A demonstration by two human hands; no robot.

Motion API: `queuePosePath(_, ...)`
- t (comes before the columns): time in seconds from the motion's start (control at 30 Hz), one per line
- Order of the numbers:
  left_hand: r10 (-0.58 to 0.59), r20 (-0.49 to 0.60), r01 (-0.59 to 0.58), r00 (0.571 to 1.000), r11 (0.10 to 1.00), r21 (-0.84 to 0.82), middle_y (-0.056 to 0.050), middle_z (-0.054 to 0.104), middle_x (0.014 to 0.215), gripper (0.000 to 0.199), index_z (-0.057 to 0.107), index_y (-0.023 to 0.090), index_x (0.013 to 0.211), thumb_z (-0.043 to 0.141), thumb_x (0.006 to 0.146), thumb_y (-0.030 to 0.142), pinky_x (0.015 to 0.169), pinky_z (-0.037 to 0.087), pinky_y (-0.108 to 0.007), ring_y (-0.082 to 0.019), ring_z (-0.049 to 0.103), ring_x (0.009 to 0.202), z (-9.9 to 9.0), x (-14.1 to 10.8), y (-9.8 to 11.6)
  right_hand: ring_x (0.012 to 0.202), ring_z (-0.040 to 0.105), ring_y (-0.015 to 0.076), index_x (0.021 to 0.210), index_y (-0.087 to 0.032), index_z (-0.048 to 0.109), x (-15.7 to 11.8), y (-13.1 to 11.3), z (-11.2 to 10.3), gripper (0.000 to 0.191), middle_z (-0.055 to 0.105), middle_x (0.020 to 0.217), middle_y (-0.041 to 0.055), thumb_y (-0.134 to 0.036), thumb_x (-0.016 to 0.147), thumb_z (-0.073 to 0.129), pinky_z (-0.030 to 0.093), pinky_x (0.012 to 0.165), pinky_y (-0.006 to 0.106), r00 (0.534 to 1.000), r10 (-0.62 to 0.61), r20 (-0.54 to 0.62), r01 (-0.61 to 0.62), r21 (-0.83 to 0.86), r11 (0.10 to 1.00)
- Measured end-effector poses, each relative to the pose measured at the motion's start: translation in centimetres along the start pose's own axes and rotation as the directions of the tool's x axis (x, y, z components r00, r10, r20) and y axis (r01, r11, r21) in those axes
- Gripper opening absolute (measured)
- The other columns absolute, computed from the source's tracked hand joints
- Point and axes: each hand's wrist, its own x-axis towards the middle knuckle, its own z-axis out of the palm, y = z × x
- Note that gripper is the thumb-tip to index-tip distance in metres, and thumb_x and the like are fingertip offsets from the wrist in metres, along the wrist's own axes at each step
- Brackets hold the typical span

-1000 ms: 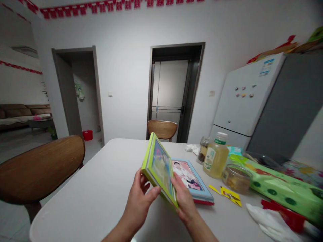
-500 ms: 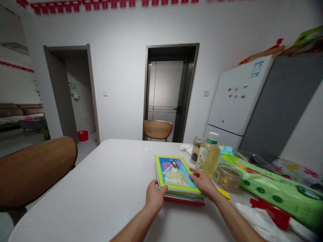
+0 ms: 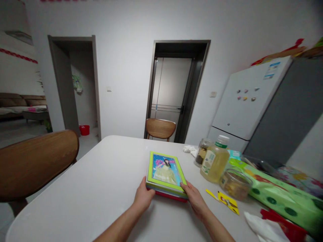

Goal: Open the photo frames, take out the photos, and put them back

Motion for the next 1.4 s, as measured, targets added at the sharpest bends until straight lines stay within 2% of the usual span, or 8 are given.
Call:
queuePosePath(0.2,-0.031,-0.192,0.051,0.981,0.994,0.100,-0.003,0.064,0.094,0.048,0.052,0.018,0.101,0.050,0.057,-0.001,0.078,0.040,-0.024,-0.021,0.056,0.092,-8.6,2.7,-0.7,0.089,0.054,0.0189,0.101,-0.018,0.054,3.2,-0.7,10.1,0.033,0.059,0.102,0.0045,-0.038,0.078,0.042,0.045,0.075,0.033,0.991,-0.056,0.120,0.062,-0.050,0.997)
queuePosePath(0.37,-0.042,-0.285,0.074,0.958,0.992,0.101,-0.003,0.064,0.094,0.049,0.052,0.018,0.101,0.050,0.056,-0.002,0.078,0.040,-0.024,-0.020,0.056,0.091,-12.1,3.6,-0.9,0.090,0.051,0.0162,0.105,-0.017,0.049,4.3,-1.9,14.2,0.029,0.050,0.108,0.0053,-0.032,0.080,0.044,0.044,0.076,0.036,0.991,-0.083,0.106,0.094,-0.108,0.990)
queuePosePath(0.57,-0.057,-0.342,0.055,0.938,0.998,-0.014,-0.005,0.062,0.097,0.055,0.046,0.015,0.109,0.048,0.057,-0.002,0.077,0.039,-0.020,-0.017,0.055,0.092,-12.6,2.4,-2.3,0.088,0.052,0.0165,0.108,-0.016,0.047,4.6,-2.3,13.5,0.033,0.053,0.103,0.0065,-0.034,0.080,0.043,0.044,0.074,0.035,0.994,-0.106,0.027,0.109,-0.165,0.980)
queuePosePath(0.73,-0.076,-0.411,0.028,0.908,0.992,-0.120,-0.001,0.057,0.068,0.059,0.034,0.006,0.118,0.051,0.061,0.009,0.056,0.039,-0.021,-0.013,0.055,0.059,-14.1,-0.1,-2.5,0.063,0.051,0.0147,0.127,-0.012,0.029,2.5,-4.0,12.9,0.060,0.052,0.062,-0.0022,-0.035,0.073,0.043,0.041,0.062,0.028,0.981,-0.175,-0.080,0.156,-0.201,0.967)
queuePosePath(0.93,0.212,-0.219,-0.275,0.952,0.906,-0.320,0.009,0.045,0.056,0.079,0.019,0.022,0.129,0.053,0.058,0.011,0.050,0.033,-0.017,-0.006,0.040,0.047,-12.4,-3.1,7.9,0.041,0.031,0.0059,0.131,-0.026,0.014,-4.6,-13.1,15.4,0.072,0.036,0.048,-0.0114,-0.021,0.066,0.045,0.030,0.043,0.018,0.874,-0.462,0.154,0.372,0.401,0.837)
queuePosePath(1.1,0.508,0.050,-0.396,0.860,0.725,-0.563,0.011,0.043,0.055,0.090,0.008,0.026,0.131,0.055,0.056,0.010,0.051,0.036,-0.019,-0.006,0.040,0.047,-10.7,-5.8,15.1,0.042,0.031,0.0053,0.129,-0.033,0.017,-8.2,-17.5,15.3,0.074,0.036,0.047,-0.0115,-0.014,0.063,0.046,0.028,0.042,0.017,0.827,-0.529,0.190,0.320,0.614,0.722)
queuePosePath(1.3,0.365,0.039,-0.271,0.930,0.755,-0.597,0.011,0.045,0.054,0.089,0.015,0.023,0.128,0.060,0.053,0.011,0.051,0.036,-0.019,-0.006,0.042,0.047,-10.0,-6.1,12.3,0.040,0.032,0.0047,0.128,-0.028,0.022,-8.0,-14.6,15.3,0.071,0.039,0.046,-0.0116,-0.015,0.064,0.050,0.027,0.041,0.017,0.882,-0.404,0.241,0.181,0.619,0.764)
queuePosePath(1.4,0.176,-0.011,-0.145,0.984,0.769,-0.623,0.009,0.049,0.053,0.066,0.037,0.017,0.112,0.066,0.054,0.024,0.047,0.034,-0.017,-0.005,0.043,0.044,-10.2,-4.8,11.1,0.037,0.035,0.0043,0.108,-0.019,0.047,-6.7,-13.3,15.5,0.044,0.046,0.048,-0.0085,-0.030,0.066,0.053,0.026,0.037,0.017,0.942,-0.218,0.256,0.026,0.590,0.807)
